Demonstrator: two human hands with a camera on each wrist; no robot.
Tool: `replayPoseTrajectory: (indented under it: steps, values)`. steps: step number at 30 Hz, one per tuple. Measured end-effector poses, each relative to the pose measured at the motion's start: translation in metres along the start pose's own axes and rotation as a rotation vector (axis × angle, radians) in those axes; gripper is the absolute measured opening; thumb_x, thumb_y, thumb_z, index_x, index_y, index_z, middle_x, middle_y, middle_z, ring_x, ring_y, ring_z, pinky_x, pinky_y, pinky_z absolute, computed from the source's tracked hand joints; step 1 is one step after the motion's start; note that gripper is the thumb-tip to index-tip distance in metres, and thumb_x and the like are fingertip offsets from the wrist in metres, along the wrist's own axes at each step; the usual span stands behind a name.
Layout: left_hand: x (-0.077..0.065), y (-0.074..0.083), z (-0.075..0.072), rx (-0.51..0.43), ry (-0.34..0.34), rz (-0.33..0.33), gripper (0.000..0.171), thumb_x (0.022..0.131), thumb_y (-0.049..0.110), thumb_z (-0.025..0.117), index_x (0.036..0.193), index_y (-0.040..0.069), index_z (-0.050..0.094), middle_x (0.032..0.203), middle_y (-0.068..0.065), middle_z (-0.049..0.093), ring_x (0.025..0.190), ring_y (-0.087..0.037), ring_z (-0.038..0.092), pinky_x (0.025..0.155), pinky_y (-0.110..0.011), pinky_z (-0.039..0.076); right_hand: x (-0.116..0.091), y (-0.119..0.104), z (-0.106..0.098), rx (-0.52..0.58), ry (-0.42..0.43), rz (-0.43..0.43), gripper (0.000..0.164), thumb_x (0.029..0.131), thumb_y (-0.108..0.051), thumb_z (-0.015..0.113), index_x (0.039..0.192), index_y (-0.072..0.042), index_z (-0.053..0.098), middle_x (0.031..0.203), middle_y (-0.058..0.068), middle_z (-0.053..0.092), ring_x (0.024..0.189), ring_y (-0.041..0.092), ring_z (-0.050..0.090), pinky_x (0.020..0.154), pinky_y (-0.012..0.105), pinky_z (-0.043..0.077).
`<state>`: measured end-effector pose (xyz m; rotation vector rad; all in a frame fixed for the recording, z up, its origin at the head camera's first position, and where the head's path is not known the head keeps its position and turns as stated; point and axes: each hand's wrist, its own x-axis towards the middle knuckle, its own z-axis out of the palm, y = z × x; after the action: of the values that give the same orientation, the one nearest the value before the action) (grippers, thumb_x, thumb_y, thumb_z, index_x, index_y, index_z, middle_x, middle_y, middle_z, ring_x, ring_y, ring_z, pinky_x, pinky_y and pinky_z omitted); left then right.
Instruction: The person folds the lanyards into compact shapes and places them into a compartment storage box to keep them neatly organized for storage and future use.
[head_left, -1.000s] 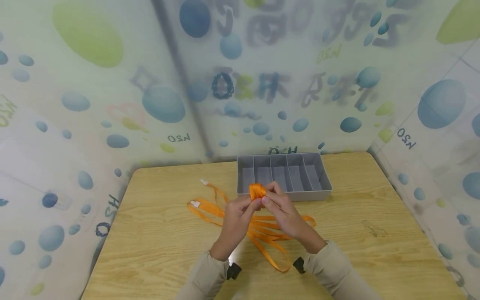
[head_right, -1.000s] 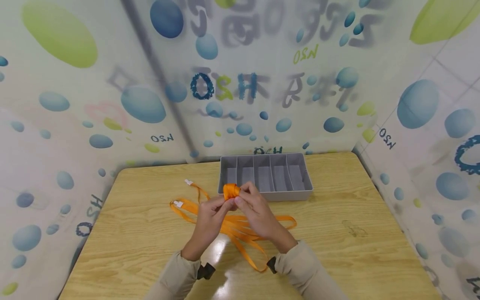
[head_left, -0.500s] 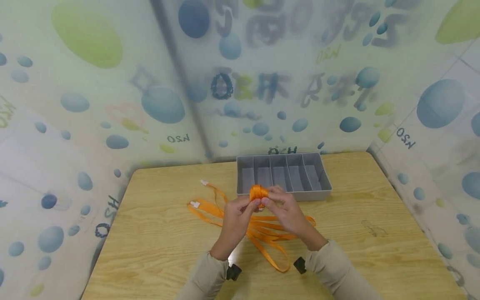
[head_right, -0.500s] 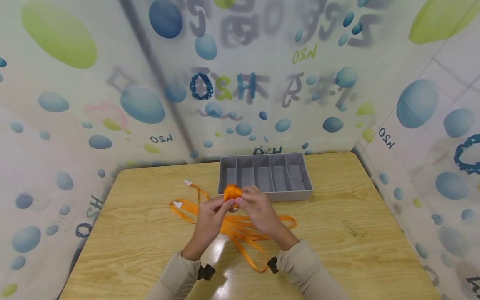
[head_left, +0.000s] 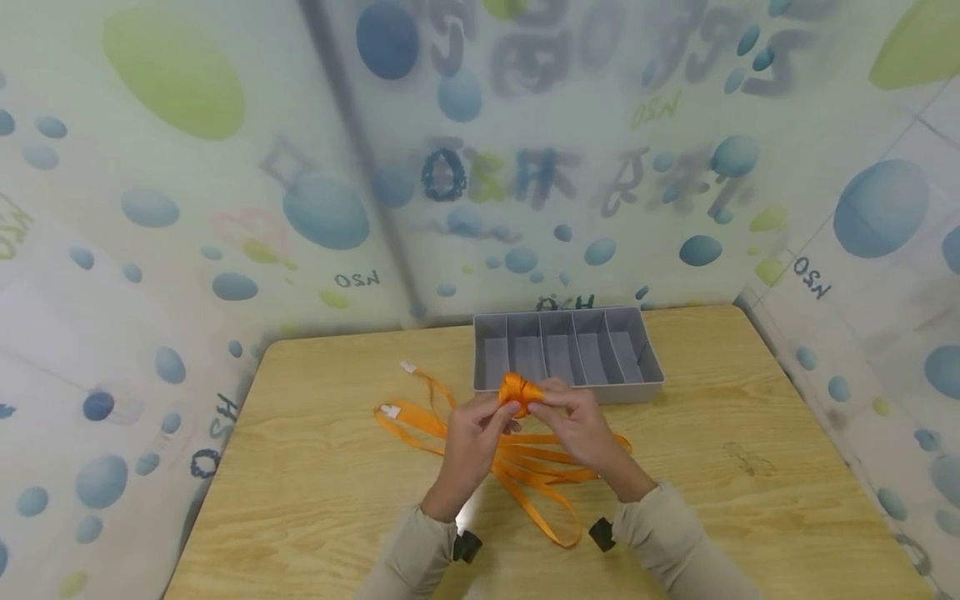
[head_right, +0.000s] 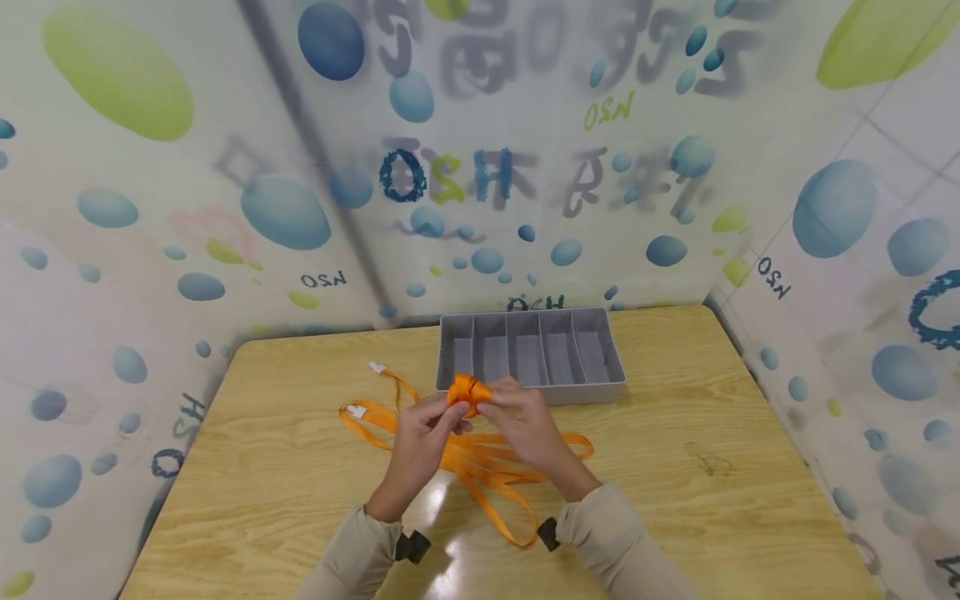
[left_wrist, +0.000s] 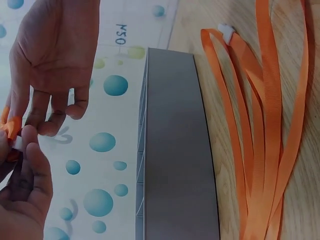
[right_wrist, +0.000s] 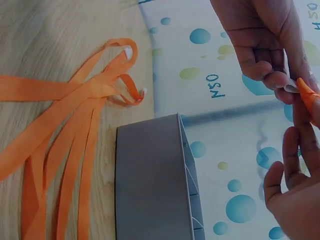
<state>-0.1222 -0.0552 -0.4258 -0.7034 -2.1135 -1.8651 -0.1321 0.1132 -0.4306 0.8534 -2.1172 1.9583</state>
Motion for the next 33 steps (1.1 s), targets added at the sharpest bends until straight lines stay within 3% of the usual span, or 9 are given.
replayPoseTrajectory:
  steps: [7,14,17,20,24,31,33]
  values:
    - [-0.001,-0.004,0.001,0.003,0.01,0.018,0.011,0.084,-0.006,0.06,0.089,-0.009,0.068,0.086,-0.019,0.066,0.067,-0.03,0.062,0.061,-0.033,0.055,0.0,0.004,0.001,0.076,0.116,0.067,0.016,0.076,0.015,0.064,0.092,0.013,0.068,0.088,0.02,0.068,0.083,0.022,0.06,0.076,0.035,0.052]
    - [0.002,-0.013,0.002,0.042,0.053,0.049,0.009,0.084,-0.008,0.06,0.081,-0.008,0.068,0.076,-0.018,0.064,0.062,-0.031,0.061,0.058,-0.031,0.054,0.001,0.003,0.001,-0.082,0.172,0.141,0.01,0.078,0.002,0.07,0.088,0.004,0.07,0.078,0.017,0.067,0.073,0.026,0.061,0.067,0.036,0.053]
    - [0.004,-0.023,0.001,0.057,0.088,0.057,0.012,0.084,-0.008,0.06,0.074,-0.006,0.066,0.07,-0.017,0.062,0.058,-0.031,0.059,0.056,-0.031,0.053,0.0,0.005,0.0,-0.141,0.196,0.151,0.014,0.08,0.001,0.068,0.094,0.004,0.069,0.083,0.016,0.068,0.075,0.024,0.062,0.066,0.031,0.053]
    - [0.006,-0.041,-0.001,0.099,0.131,0.062,0.018,0.085,-0.002,0.062,0.067,-0.001,0.064,0.065,-0.014,0.06,0.056,-0.025,0.059,0.054,-0.028,0.052,-0.002,0.009,-0.004,-0.223,0.223,0.114,0.019,0.082,0.001,0.066,0.101,0.003,0.067,0.095,0.016,0.067,0.085,0.023,0.062,0.075,0.027,0.05]
    - [0.01,-0.069,-0.004,0.207,0.181,0.055,0.023,0.087,0.012,0.063,0.065,0.004,0.063,0.063,-0.009,0.06,0.057,-0.017,0.057,0.055,-0.025,0.051,-0.004,0.018,-0.012,-0.361,0.254,0.02,0.026,0.082,0.002,0.066,0.107,0.002,0.064,0.107,0.017,0.064,0.102,0.028,0.058,0.089,0.033,0.045]
    - [0.018,-0.092,-0.012,0.409,0.252,0.07,0.027,0.088,0.012,0.062,0.064,0.0,0.06,0.059,-0.002,0.051,0.056,-0.012,0.05,0.055,-0.025,0.047,-0.015,0.073,-0.029,-0.529,0.308,-0.019,0.039,0.082,-0.014,0.07,0.12,-0.008,0.06,0.124,0.008,0.057,0.118,0.024,0.05,0.097,0.041,0.039]
    - [0.02,-0.095,-0.013,0.458,0.259,0.057,0.025,0.088,0.011,0.063,0.065,0.001,0.059,0.059,-0.002,0.049,0.056,-0.013,0.048,0.054,-0.025,0.046,-0.016,0.078,-0.032,-0.563,0.316,-0.019,0.043,0.081,-0.014,0.071,0.121,-0.007,0.059,0.127,0.009,0.054,0.122,0.026,0.046,0.098,0.045,0.037]
